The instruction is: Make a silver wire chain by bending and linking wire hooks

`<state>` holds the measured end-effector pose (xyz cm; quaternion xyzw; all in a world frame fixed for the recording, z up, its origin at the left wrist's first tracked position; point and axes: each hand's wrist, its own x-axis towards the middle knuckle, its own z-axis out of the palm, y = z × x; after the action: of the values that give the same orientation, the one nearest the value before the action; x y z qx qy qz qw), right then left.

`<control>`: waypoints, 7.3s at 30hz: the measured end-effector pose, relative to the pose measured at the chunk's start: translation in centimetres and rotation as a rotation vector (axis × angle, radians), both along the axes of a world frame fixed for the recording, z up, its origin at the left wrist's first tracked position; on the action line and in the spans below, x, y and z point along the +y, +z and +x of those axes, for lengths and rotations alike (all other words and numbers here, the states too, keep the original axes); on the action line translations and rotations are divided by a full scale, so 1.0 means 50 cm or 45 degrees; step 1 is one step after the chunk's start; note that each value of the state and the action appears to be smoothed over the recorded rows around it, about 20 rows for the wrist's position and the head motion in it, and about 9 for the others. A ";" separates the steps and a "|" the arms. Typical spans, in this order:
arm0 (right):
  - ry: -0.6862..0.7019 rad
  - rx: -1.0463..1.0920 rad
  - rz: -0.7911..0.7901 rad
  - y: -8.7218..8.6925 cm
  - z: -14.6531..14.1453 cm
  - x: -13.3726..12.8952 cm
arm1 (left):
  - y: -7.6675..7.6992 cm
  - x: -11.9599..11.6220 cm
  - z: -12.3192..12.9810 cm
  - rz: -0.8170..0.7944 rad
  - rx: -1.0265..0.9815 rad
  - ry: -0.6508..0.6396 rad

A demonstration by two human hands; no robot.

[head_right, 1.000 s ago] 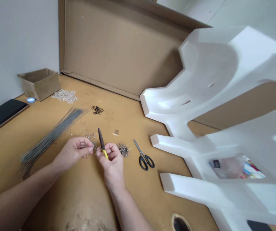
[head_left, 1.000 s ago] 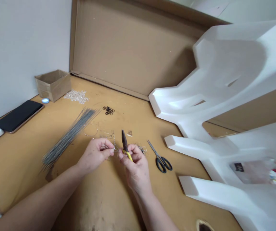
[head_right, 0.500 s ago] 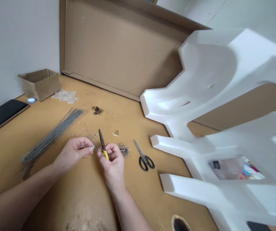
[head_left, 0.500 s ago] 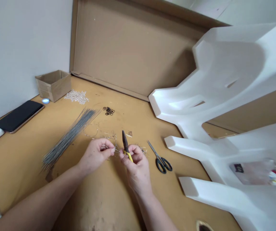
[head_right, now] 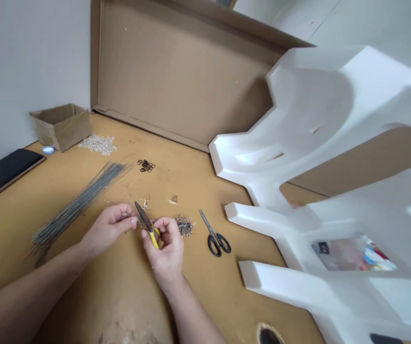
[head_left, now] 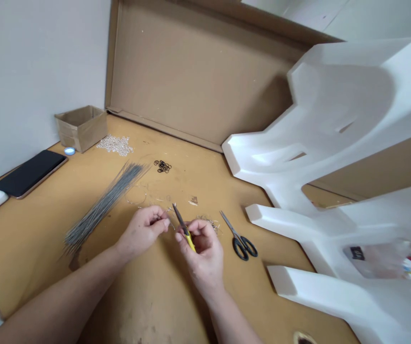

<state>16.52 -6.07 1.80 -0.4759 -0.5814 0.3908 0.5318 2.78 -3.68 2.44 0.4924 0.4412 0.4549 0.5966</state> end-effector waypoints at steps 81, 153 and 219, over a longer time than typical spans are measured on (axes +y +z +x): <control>0.310 -1.233 0.572 0.047 0.077 0.023 | 0.019 0.019 -0.055 0.268 0.633 -0.165; 0.260 -1.348 0.797 0.048 0.065 0.022 | 0.012 0.036 -0.061 -0.332 -0.139 -0.342; -0.099 -1.539 0.988 0.028 0.044 0.022 | 0.007 0.025 -0.027 -0.630 -0.703 -0.048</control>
<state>18.72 -4.96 3.18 -0.4060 -0.8538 -0.1950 0.2612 1.43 -2.41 2.77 0.2003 0.3510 0.4391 0.8024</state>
